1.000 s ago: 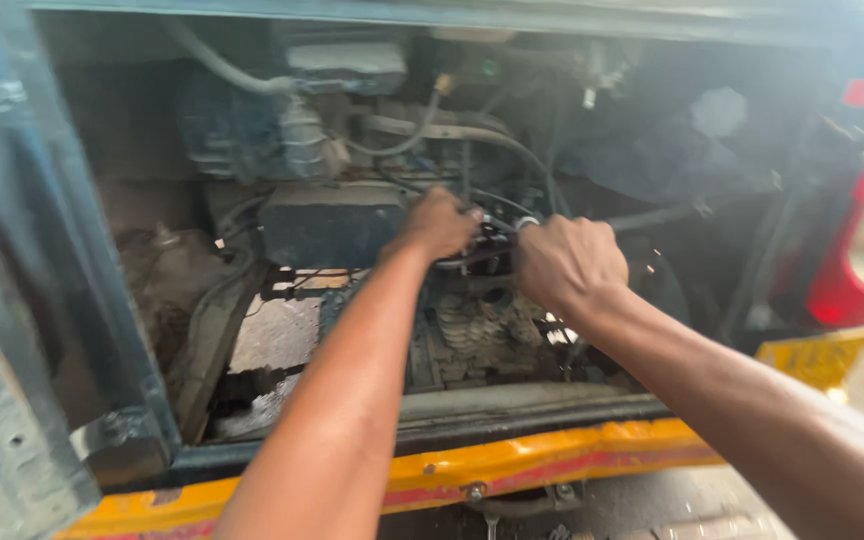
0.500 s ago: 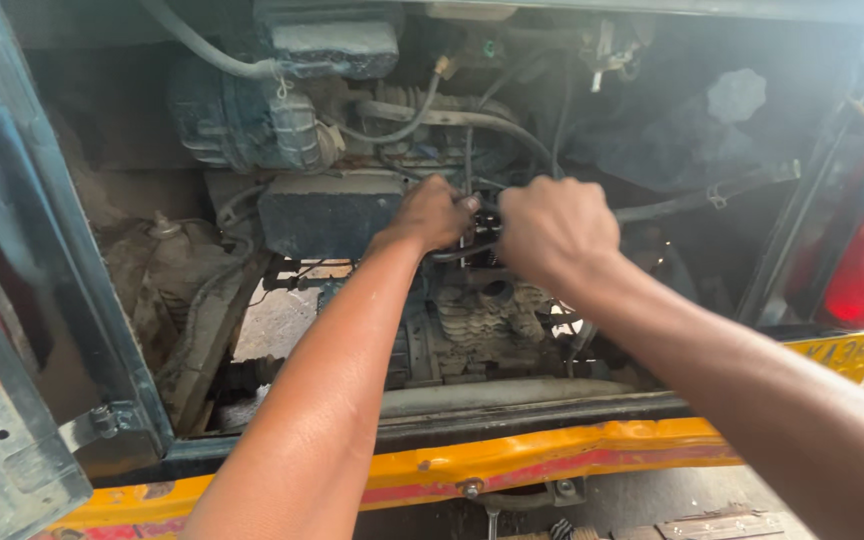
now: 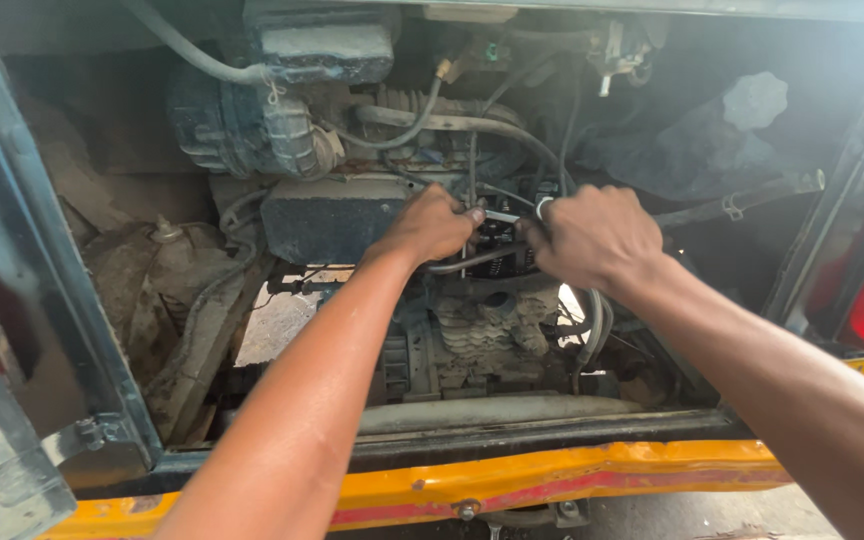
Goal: The person works on a vehicle engine using a hammer, wrench, and pliers. They loosen and tighten bolts, remove a metal component, and wipe parts with a cloth.
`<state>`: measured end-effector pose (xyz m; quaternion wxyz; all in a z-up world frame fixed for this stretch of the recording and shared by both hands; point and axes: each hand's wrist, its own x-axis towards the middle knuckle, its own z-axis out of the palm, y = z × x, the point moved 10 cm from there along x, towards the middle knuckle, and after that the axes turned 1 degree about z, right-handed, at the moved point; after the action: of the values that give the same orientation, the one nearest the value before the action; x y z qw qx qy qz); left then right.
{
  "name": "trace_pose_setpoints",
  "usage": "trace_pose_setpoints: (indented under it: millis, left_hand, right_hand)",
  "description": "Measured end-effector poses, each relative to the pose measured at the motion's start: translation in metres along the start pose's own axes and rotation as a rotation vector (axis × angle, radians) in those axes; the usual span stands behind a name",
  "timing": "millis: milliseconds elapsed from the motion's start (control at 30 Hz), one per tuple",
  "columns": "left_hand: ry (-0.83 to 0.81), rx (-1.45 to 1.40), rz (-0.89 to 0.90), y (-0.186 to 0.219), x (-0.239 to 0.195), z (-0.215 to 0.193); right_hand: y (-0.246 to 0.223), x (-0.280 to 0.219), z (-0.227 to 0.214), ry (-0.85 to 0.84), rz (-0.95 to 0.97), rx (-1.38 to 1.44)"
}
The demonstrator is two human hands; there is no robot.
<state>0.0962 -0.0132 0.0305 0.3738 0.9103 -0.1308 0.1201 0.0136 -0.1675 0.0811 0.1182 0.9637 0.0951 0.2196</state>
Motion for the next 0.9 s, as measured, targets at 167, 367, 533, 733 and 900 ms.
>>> trace_pose_setpoints:
  millis: [167,367,533,733,900]
  left_hand:
    - [-0.015,-0.040,-0.013,0.002,0.000,0.004]
    - [-0.020,-0.041,-0.001,0.007,-0.007,0.000]
    - [-0.002,-0.044,-0.025,0.006,-0.009,-0.004]
    - [0.014,-0.053,0.008,0.008,-0.008,-0.002]
    - [-0.006,-0.066,-0.010,0.003,-0.003,0.001]
  right_hand:
    - [0.002,0.015,-0.004,0.064,-0.156,-0.085]
    - [0.005,0.017,0.005,0.081,-0.191,-0.062]
    - [0.012,0.030,0.016,0.068,-0.203,-0.046]
    - [0.017,0.043,0.033,0.114,-0.305,-0.079]
    - [0.017,0.054,0.036,0.190,-0.355,0.152]
